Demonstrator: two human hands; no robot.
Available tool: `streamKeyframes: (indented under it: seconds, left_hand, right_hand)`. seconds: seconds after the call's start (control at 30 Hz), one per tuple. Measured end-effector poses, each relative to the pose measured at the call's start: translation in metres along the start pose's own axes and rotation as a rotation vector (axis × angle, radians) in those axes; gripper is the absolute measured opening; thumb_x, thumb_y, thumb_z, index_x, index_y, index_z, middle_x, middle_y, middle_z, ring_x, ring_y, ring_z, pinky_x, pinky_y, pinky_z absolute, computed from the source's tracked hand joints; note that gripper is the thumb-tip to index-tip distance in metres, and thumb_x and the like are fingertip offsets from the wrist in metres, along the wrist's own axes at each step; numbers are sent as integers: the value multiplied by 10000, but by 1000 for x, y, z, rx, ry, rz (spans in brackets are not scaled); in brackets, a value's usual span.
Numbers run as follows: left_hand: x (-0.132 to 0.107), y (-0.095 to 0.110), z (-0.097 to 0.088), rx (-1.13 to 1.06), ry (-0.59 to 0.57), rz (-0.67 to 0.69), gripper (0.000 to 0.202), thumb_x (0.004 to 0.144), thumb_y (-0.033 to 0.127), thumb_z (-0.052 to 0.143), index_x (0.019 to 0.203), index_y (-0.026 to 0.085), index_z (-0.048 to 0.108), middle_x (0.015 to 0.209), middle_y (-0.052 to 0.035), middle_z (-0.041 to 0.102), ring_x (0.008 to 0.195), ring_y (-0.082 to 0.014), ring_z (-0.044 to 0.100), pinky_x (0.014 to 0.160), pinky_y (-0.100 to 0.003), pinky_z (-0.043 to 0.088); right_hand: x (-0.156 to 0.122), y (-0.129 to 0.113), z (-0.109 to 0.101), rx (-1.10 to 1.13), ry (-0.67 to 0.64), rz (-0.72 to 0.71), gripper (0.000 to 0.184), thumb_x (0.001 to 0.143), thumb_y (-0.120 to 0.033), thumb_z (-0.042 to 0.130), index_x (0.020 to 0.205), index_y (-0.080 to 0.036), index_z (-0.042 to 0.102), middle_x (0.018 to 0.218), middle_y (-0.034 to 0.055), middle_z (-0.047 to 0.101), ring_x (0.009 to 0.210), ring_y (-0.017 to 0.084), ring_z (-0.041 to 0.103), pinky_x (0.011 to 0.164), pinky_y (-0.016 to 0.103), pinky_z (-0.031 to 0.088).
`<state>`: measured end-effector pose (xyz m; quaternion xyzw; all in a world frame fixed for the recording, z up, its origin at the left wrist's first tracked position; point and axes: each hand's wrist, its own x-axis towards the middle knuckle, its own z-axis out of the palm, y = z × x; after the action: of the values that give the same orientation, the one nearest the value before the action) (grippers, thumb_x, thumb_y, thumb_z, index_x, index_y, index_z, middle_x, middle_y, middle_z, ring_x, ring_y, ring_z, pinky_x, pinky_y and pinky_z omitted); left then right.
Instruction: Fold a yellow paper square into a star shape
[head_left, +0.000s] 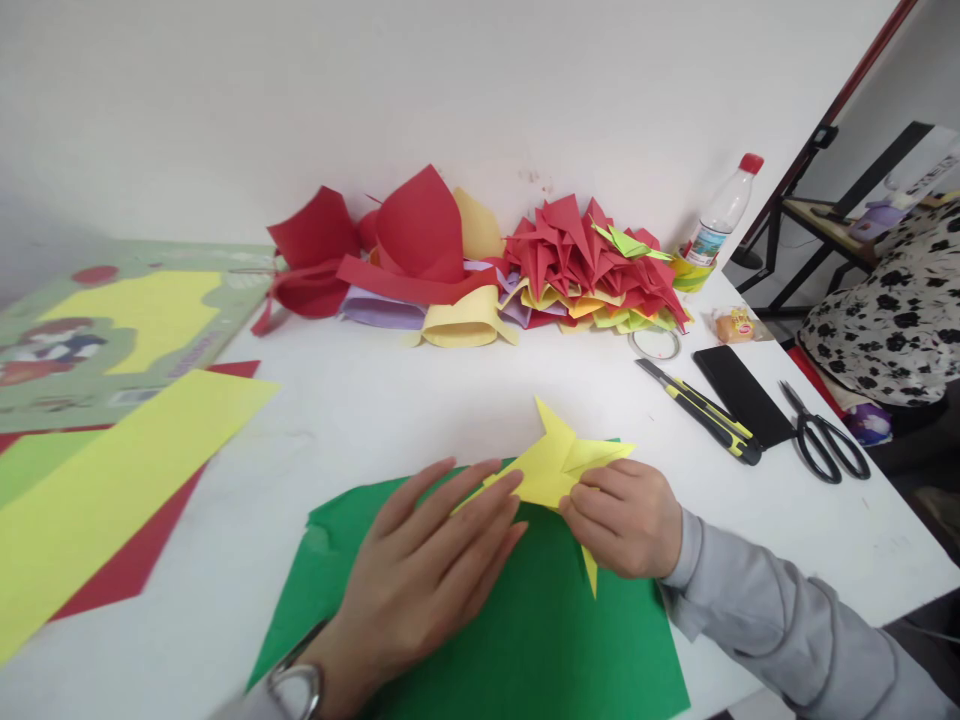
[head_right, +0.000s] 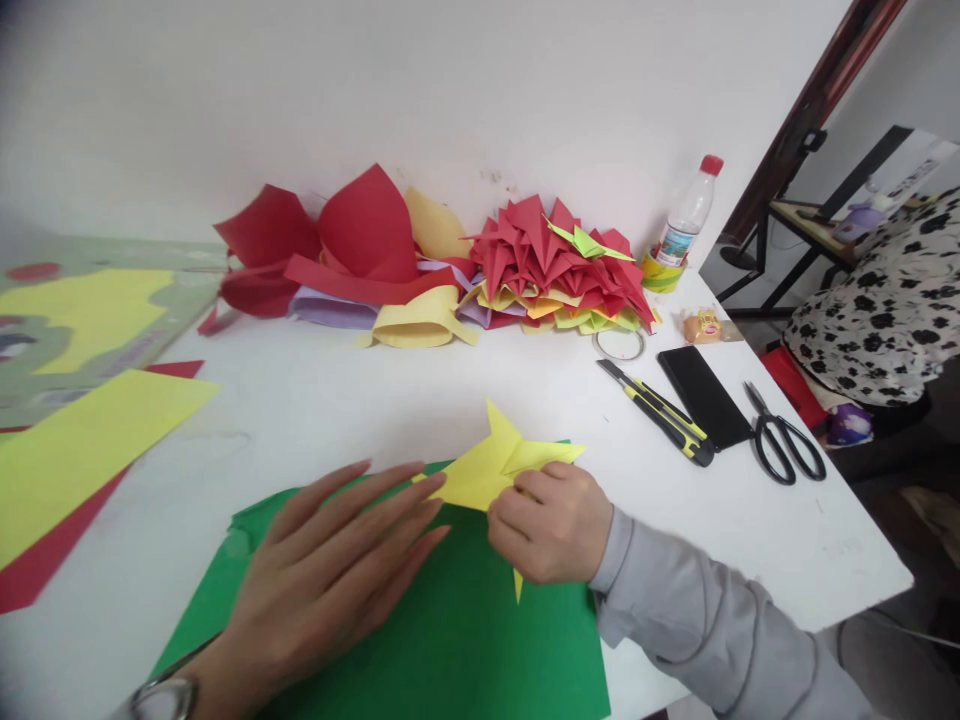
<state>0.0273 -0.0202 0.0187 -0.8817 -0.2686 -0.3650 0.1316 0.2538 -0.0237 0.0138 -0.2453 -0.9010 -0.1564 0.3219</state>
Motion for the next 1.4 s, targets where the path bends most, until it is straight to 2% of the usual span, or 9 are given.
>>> streamKeyframes:
  seconds: [0.17,0.33,0.47,0.63,0.8,0.87,1.03,1.27,1.4]
  left_hand:
    - [-4,-5,2,5,-50,64,201,885,3,495,959,153,606,1045,-93,764,1036,-261,690,972,-484,475]
    - [-5,-17,-2,59,-70,62,206,875,18,511,962,188,588,1074,-83,757,1043,-259,687,969,-501,481]
    - [-5,-18,-2,47,-45,35,234,846,-12,519,935,195,581,1057,-79,761,994,-258,700,943,-514,499]
    - [-5,-13,1,-28,-39,36,173,850,13,585,913,174,587,992,-75,772,954,-238,708,913,-463,528]
    - [-4,-6,4,-154,-71,26,177,877,17,540,927,169,616,945,-62,775,920,-189,715,916,-401,532]
    - [-4,-4,5,-166,-67,18,165,880,21,543,916,163,619,928,-63,775,903,-185,718,915,-398,533]
    - [-6,2,8,-232,-73,32,179,881,15,530,888,160,635,918,-50,769,884,-174,709,924,-392,528]
    - [-6,14,12,-304,-174,56,228,939,102,469,877,145,685,901,-79,752,858,-205,681,804,-382,546]
    - [-7,15,10,-296,-205,49,241,940,100,464,915,152,698,947,-87,752,888,-210,679,821,-382,554]
  right_hand:
    - [1,0,-2,24,22,-9,224,916,-83,553,720,-142,643,680,25,651,633,139,581,558,289,387]
    - [1,4,-3,2,49,-7,262,952,-93,529,727,-143,653,678,22,664,652,135,594,559,276,407]
    - [1,5,-2,2,56,28,253,962,-101,514,762,-138,665,671,24,655,692,147,588,565,277,405]
    - [-2,9,0,-74,12,111,221,957,-123,528,791,-149,671,673,32,640,663,161,515,572,301,384]
    - [-5,10,3,-130,-80,132,281,945,-85,509,708,-164,639,685,41,627,645,161,500,558,306,357]
    - [-6,9,4,-98,-59,161,292,946,-68,476,728,-157,648,696,47,636,639,159,511,562,301,381]
    - [-12,13,10,17,-32,346,237,952,-99,484,838,-163,681,772,62,674,732,164,582,634,284,465]
    - [-16,17,16,162,-98,375,178,921,-106,526,901,-152,697,871,78,713,858,202,615,777,352,488]
    - [-15,16,17,241,-102,469,161,932,-142,537,929,-155,698,914,81,704,910,204,610,818,367,484]
